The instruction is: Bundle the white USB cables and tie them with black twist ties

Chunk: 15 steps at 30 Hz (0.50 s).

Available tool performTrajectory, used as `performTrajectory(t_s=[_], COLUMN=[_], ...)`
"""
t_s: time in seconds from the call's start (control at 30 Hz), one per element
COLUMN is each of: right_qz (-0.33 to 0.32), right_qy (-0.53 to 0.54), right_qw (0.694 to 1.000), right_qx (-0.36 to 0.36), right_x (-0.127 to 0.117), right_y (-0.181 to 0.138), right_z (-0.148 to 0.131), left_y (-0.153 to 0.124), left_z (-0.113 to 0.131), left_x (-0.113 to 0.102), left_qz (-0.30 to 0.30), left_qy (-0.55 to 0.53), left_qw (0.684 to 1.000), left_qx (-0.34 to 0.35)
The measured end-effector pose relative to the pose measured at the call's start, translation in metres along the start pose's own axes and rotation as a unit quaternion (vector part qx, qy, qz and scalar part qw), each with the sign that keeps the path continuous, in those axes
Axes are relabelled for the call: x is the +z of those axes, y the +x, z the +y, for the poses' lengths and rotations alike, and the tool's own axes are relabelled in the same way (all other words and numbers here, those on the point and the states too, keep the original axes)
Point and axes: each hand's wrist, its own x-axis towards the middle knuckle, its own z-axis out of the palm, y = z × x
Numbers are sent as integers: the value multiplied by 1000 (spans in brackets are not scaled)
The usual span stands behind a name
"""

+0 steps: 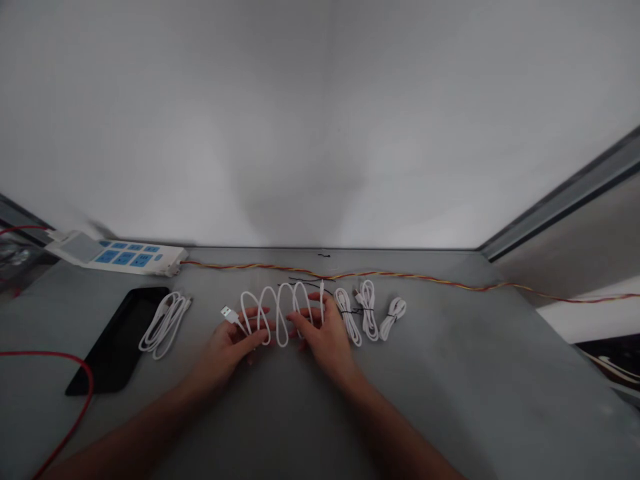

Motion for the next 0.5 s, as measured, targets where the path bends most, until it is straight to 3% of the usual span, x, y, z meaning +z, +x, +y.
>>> performTrajectory(t_s=[0.1,0.2,0.37,0.5], right_qz=[-40,-96,-160,-186], right_qy=[-36,-118,-202,-260], right_qw=[999,986,950,922], right_qx=[-2,-67,-175,-218], right_x=[3,6,12,15], right_y=[-4,-8,-17,-22], right_z=[2,7,11,8], left_y=[-2,-5,-13,-18], left_z=[2,0,-4,-5], left_x=[2,4,6,8], left_qz=[-33,-45,1,-17], left_qy=[14,37,124,164], left_qw=[999,998,984,971], left_qx=[8,15,130,170])
